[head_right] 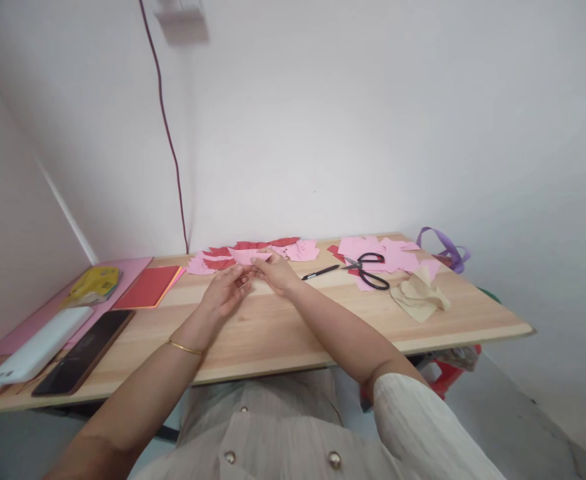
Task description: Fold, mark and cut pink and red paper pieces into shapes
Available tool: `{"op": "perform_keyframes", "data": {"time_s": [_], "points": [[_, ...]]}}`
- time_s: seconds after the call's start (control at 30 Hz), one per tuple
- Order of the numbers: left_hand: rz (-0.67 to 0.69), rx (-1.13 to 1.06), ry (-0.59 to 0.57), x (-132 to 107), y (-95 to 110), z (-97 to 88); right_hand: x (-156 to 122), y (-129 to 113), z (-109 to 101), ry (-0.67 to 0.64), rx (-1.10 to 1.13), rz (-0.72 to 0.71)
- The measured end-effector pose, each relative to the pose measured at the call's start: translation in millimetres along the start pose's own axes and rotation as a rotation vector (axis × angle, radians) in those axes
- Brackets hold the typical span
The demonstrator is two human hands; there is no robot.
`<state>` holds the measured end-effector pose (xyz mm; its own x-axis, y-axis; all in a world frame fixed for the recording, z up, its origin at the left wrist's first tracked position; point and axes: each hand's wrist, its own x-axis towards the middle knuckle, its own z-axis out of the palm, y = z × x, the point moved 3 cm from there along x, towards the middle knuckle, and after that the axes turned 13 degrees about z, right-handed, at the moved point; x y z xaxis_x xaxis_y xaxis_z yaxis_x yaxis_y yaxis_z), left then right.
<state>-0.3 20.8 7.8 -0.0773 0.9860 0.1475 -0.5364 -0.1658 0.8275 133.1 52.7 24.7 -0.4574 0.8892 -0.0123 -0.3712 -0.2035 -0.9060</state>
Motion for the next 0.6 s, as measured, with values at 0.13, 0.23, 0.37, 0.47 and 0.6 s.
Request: {"op": "perform_keyframes", "data": {"time_s": [0.13,0.23,0.37,0.47,0.6], "points": [[-0.018,-0.091,0.087,0.8,1.9,-2.3,-2.4,-4.8,-3.7,0.051,-0.386,-0.244],[0.007,-0.058,0.088,2.7,3.2,-4.7,-3.7,-11.2,-5.5,0.100,-0.749,-0.480],[0.119,0.071,0.080,6.2,4.6,-9.7,-7.2,-14.5,-2.3,-0.047,-0.970,-0.592],[0.210,0.249,0.083,9.8,8.2,-16.5,-7.5,-15.6,-3.9,-0.156,-0.963,-0.423],[0.330,0.588,-0.075,9.0,13.9,-14.5,-4.8,-19.8,-13.3,-0.025,-0.810,-0.273]]}}
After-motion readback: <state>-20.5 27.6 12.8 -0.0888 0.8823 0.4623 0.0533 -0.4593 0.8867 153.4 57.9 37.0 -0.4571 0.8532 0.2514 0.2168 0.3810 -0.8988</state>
